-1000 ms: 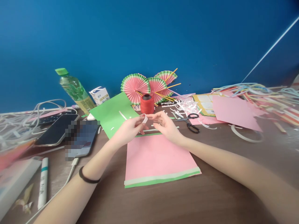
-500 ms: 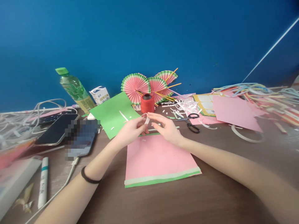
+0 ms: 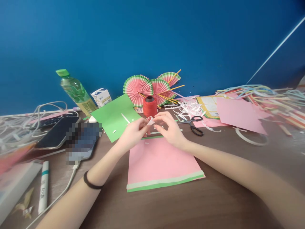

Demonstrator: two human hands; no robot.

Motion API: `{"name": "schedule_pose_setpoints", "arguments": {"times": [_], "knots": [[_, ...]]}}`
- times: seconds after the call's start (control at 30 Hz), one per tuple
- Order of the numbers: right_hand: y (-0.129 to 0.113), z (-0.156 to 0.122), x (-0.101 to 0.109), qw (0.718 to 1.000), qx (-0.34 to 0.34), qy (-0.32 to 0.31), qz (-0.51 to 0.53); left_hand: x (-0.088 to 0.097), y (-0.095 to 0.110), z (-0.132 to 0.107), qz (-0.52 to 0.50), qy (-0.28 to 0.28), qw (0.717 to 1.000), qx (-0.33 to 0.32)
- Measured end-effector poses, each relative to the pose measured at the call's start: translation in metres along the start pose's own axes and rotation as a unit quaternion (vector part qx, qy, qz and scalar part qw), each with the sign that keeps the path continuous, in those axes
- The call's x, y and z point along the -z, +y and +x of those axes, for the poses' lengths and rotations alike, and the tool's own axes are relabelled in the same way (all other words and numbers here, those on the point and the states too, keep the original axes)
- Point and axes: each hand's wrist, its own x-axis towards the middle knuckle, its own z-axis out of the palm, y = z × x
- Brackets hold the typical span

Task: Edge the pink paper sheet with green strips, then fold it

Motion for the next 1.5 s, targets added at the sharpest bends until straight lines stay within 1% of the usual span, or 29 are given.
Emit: {"name": "schedule_pose_setpoints", "arguments": {"times": [0.07,0.1,0.13,0.2,0.27,0.33,0.4,0.5,0.7,0.83,0.9,0.97,1.07,1.13,1.2,1.27,1.3,1.37,1.4,1.5], "knots": [[0.0,-0.001,-0.002,1.0,-0.03,0.004,-0.005,0.004,0.0,0.0,0.043,0.037,0.998,0.01],[0.001,-0.002,-0.003,0.999,-0.034,-0.012,-0.011,0.007,0.0,0.0,0.061,0.054,0.997,0.016],[0.001,-0.003,-0.004,0.999,-0.028,-0.04,-0.019,0.009,0.0,0.001,0.076,0.067,0.995,0.022],[0.002,-0.005,-0.005,0.991,0.008,-0.127,-0.034,0.013,-0.001,0.001,0.098,0.082,0.991,0.033],[0.002,-0.007,-0.006,0.975,0.042,-0.211,-0.05,0.015,-0.002,0.002,0.111,0.084,0.989,0.04],[0.003,-0.009,-0.008,0.962,0.051,-0.259,-0.069,0.015,-0.002,0.002,0.114,0.081,0.989,0.041],[0.004,-0.01,-0.009,0.955,0.04,-0.284,-0.082,0.015,-0.002,0.002,0.112,0.075,0.99,0.038],[0.006,-0.009,-0.009,0.951,0.018,-0.298,-0.083,0.014,-0.001,0.002,0.108,0.069,0.991,0.036],[0.012,-0.008,-0.011,0.952,-0.002,-0.296,-0.072,0.014,0.001,0.002,0.102,0.064,0.992,0.035],[0.011,-0.009,-0.011,0.951,0.015,-0.301,-0.073,0.013,0.002,0.002,0.096,0.061,0.993,0.037],[0.012,-0.009,-0.011,0.955,0.017,-0.288,-0.068,0.013,0.002,0.002,0.09,0.064,0.993,0.04],[0.014,-0.005,-0.008,0.968,-0.019,-0.246,-0.056,0.013,0.001,0.002,0.081,0.064,0.994,0.043],[0.022,0.009,0.005,0.983,-0.117,-0.139,-0.026,0.014,0.001,0.002,0.056,0.052,0.996,0.05],[0.028,0.021,0.02,0.986,-0.141,-0.085,-0.027,0.015,0.002,0.002,0.041,0.045,0.997,0.055],[0.034,0.033,0.037,0.985,-0.156,-0.062,-0.049,0.015,0.004,0.001,0.034,0.043,0.997,0.055],[0.038,0.043,0.055,0.979,-0.151,-0.046,-0.13,0.015,0.006,0.001,0.033,0.046,0.997,0.053],[0.04,0.046,0.063,0.973,-0.132,-0.045,-0.183,0.014,0.006,0.0,0.032,0.047,0.997,0.052],[0.042,0.051,0.077,0.957,-0.104,-0.062,-0.264,0.014,0.007,0.0,0.029,0.049,0.997,0.051],[0.043,0.053,0.084,0.946,-0.109,-0.063,-0.299,0.014,0.007,0.0,0.025,0.051,0.997,0.052],[0.042,0.055,0.104,0.899,-0.187,-0.103,-0.382,0.014,0.009,0.0,0.0,0.056,0.997,0.055]]}}
